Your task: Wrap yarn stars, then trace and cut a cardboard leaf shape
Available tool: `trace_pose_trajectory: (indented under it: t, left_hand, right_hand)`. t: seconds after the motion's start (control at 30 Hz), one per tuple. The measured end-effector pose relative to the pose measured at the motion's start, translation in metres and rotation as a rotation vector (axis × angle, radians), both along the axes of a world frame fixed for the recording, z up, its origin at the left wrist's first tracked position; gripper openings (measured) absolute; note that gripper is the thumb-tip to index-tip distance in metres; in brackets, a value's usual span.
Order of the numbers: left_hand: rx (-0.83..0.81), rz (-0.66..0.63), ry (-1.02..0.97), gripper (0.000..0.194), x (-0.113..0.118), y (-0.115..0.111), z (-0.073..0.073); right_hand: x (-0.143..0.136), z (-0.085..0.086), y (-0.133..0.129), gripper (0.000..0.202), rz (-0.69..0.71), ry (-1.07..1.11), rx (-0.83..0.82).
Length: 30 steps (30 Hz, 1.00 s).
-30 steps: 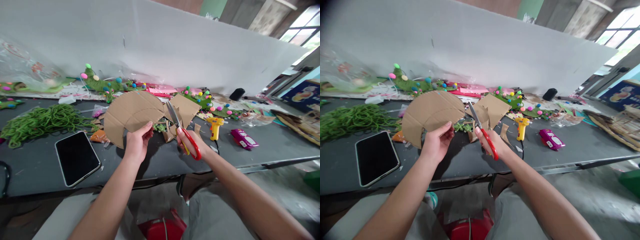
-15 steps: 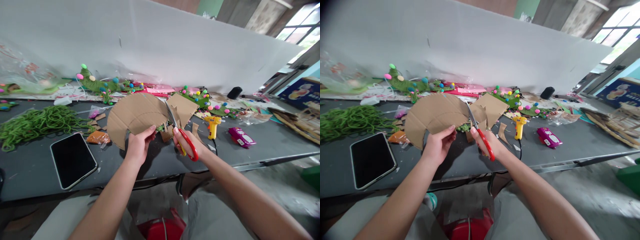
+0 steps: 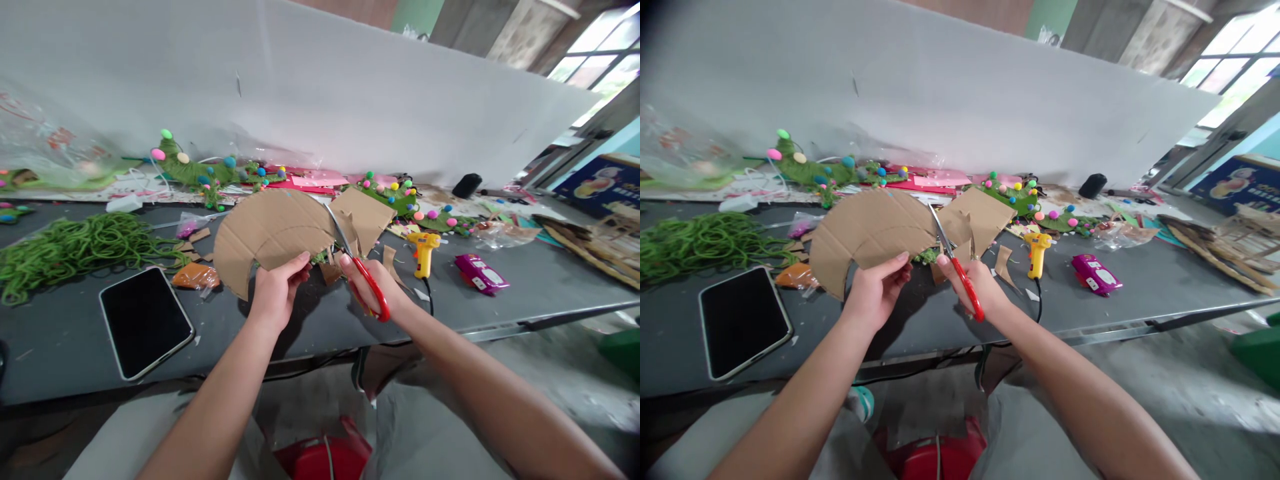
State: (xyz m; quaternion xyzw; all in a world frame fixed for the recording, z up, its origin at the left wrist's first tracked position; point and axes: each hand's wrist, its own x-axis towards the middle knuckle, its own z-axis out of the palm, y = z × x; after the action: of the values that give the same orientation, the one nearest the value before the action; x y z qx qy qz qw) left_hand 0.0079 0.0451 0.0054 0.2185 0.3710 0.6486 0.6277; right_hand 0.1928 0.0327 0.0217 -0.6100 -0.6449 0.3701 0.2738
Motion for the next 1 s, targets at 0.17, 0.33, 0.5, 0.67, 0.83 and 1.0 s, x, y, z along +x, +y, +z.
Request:
trace_pose_trajectory:
  t: [0.17, 0.33, 0.5, 0.67, 0.83, 1.0]
  left_hand:
    - [0.004, 0.008, -0.018, 0.031, -0.006, 0.003, 0.002]
    - [0.008, 0.012, -0.017, 0.031, -0.012, 0.005, 0.003]
    - [0.021, 0.000, 0.004, 0.031, -0.011, 0.004, 0.002]
    - [0.030, -0.021, 0.036, 0.031, -0.010, 0.002, 0.000]
    - [0.026, -0.033, 0.059, 0.030, -0.009, 0.001, 0.000]
    - [0.020, -0.038, 0.065, 0.031, -0.007, 0.002, 0.000]
  right_hand:
    - [0.006, -0.005, 0.006, 0.071, -0.032, 0.053, -0.036]
    - [0.013, 0.003, 0.006, 0.074, 0.086, 0.050, -0.078]
    - [0.013, 0.003, 0.004, 0.075, 0.122, 0.076, -0.110]
    - [0.013, -0.002, 0.006, 0.073, 0.119, 0.071, -0.090]
    - [0.011, 0.000, 0.007, 0.073, 0.113, 0.061, -0.085]
    - [0.011, 0.002, 0.007, 0.074, 0.070, 0.036, -0.099]
